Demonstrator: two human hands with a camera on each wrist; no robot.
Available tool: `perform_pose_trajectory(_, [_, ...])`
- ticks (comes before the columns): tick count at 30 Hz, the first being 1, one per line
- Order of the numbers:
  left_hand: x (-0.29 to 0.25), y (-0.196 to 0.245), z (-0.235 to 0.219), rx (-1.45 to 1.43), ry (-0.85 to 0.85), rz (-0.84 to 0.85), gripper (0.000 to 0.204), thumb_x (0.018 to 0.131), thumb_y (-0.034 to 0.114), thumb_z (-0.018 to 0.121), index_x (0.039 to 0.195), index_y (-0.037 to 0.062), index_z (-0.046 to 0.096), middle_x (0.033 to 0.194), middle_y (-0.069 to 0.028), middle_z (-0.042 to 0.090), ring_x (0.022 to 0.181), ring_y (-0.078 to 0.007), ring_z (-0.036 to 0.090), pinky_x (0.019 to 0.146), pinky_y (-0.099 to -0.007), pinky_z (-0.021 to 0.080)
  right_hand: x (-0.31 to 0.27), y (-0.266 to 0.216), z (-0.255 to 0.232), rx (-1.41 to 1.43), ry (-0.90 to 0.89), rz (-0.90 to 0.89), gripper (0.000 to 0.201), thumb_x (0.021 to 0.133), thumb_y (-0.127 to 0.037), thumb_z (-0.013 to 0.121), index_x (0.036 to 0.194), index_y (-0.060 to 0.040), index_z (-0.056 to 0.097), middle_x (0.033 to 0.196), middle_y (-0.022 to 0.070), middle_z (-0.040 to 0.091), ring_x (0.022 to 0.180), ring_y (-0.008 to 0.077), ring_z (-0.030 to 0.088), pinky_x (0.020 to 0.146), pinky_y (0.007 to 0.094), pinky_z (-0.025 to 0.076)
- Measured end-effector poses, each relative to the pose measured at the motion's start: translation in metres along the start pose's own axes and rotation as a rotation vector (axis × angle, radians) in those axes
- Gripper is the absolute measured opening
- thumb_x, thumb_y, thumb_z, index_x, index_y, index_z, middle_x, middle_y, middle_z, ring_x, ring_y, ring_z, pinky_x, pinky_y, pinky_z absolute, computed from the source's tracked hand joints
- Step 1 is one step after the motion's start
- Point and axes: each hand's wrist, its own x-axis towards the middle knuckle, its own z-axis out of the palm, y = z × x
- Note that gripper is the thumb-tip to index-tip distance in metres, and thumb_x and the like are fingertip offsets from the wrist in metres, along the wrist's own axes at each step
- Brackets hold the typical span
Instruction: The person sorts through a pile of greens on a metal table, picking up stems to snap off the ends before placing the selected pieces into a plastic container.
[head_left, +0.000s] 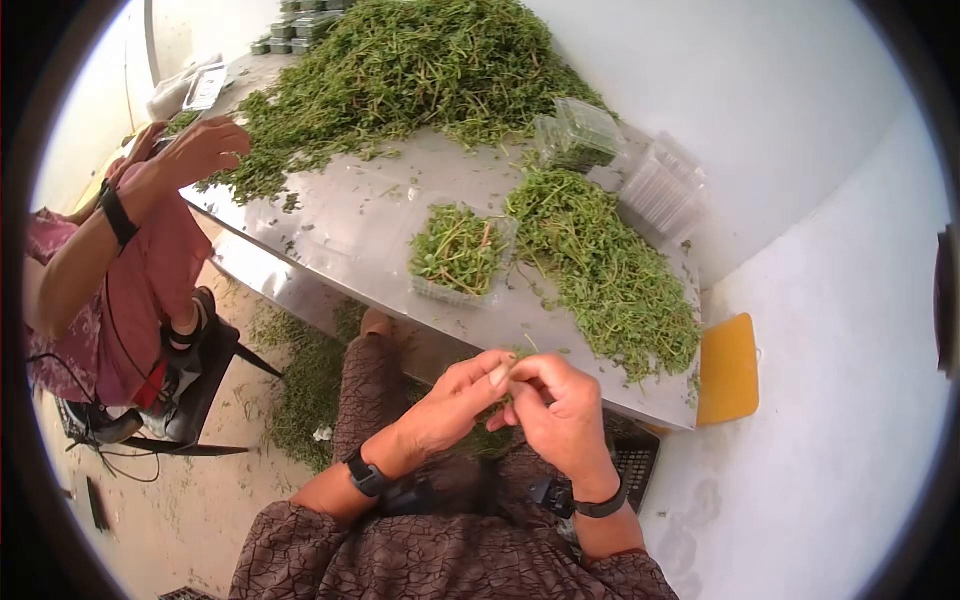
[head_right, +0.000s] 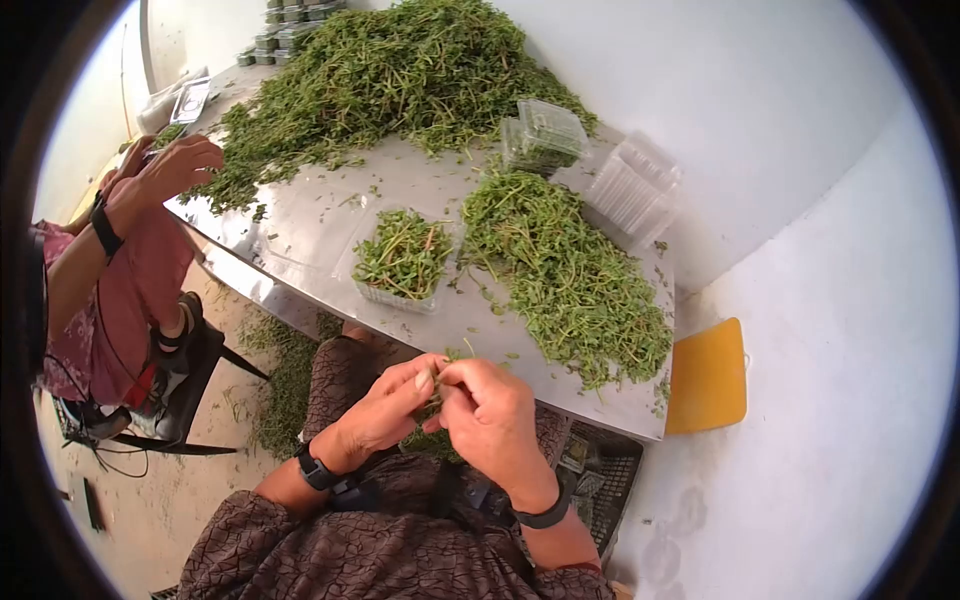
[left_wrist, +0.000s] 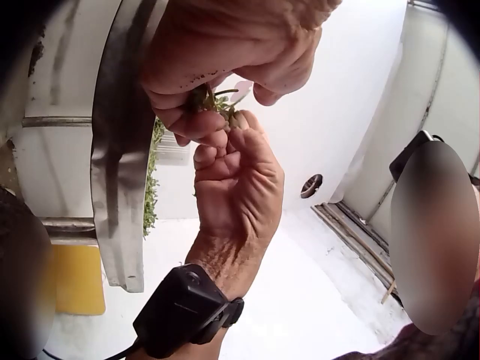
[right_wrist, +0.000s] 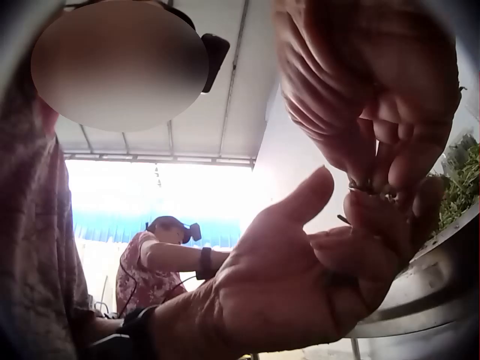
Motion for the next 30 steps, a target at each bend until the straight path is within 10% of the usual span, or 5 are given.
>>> perform_pose_trajectory(7, [-0.006, -0.001, -0.011, 0.001, 0.118, -0.058, 0.013, 0.103, 0.021, 0.053, 0.1, 0.0099, 0.06, 0.095, 0.0001, 0.067, 0.075, -0.006, 0.058, 0.058, -0.0175, 0.042, 0.017, -0.021, -0.017, -0.246, -0.059, -0.027, 0.01, 0.088, 0.004, 0.061, 0.095, 0.0015, 0.067, 0.083, 0.0071, 0.069, 0.07, 0.0104, 0.064, 0.063, 0.0253, 0.051])
perform_pose_trajectory(9, [-0.007, -0.001, -0.017, 0.007, 0.093, -0.043, 0.012, 0.103, 0.016, 0.053, 0.103, 0.0069, 0.061, 0.092, -0.0048, 0.068, 0.065, -0.0086, 0.053, 0.055, -0.0215, 0.042, 0.037, -0.024, -0.032, -0.659, 0.095, -0.354, 0.01, 0.083, -0.003, 0.064, 0.092, -0.002, 0.067, 0.076, 0.0167, 0.067, 0.066, 0.0301, 0.068, 0.059, 0.0382, 0.052])
perform_pose_trajectory(12, [-0.008, 0.003, -0.017, 0.029, 0.087, -0.052, 0.013, 0.103, 0.013, 0.052, 0.106, 0.0049, 0.062, 0.089, -0.0044, 0.068, 0.063, -0.0081, 0.052, 0.054, -0.0217, 0.04, 0.072, -0.024, -0.051, -0.881, 0.119, -0.347, 0.01, 0.08, -0.007, 0.067, 0.088, -0.0014, 0.067, 0.077, 0.0198, 0.067, 0.068, 0.0364, 0.066, 0.06, 0.044, 0.051])
perform_pose_trajectory(30, [-0.006, 0.004, -0.026, 0.094, 0.022, -0.112, 0.017, 0.104, 0.014, 0.051, 0.11, 0.0034, 0.063, 0.091, -0.0039, 0.066, 0.065, -0.0062, 0.052, 0.056, -0.0205, 0.042, 0.161, 0.017, -0.076, -1.437, 0.032, -0.281, 0.009, 0.072, -0.006, 0.064, 0.067, -0.0002, 0.06, 0.064, 0.0196, 0.061, 0.066, 0.0401, 0.063, 0.059, 0.0486, 0.049])
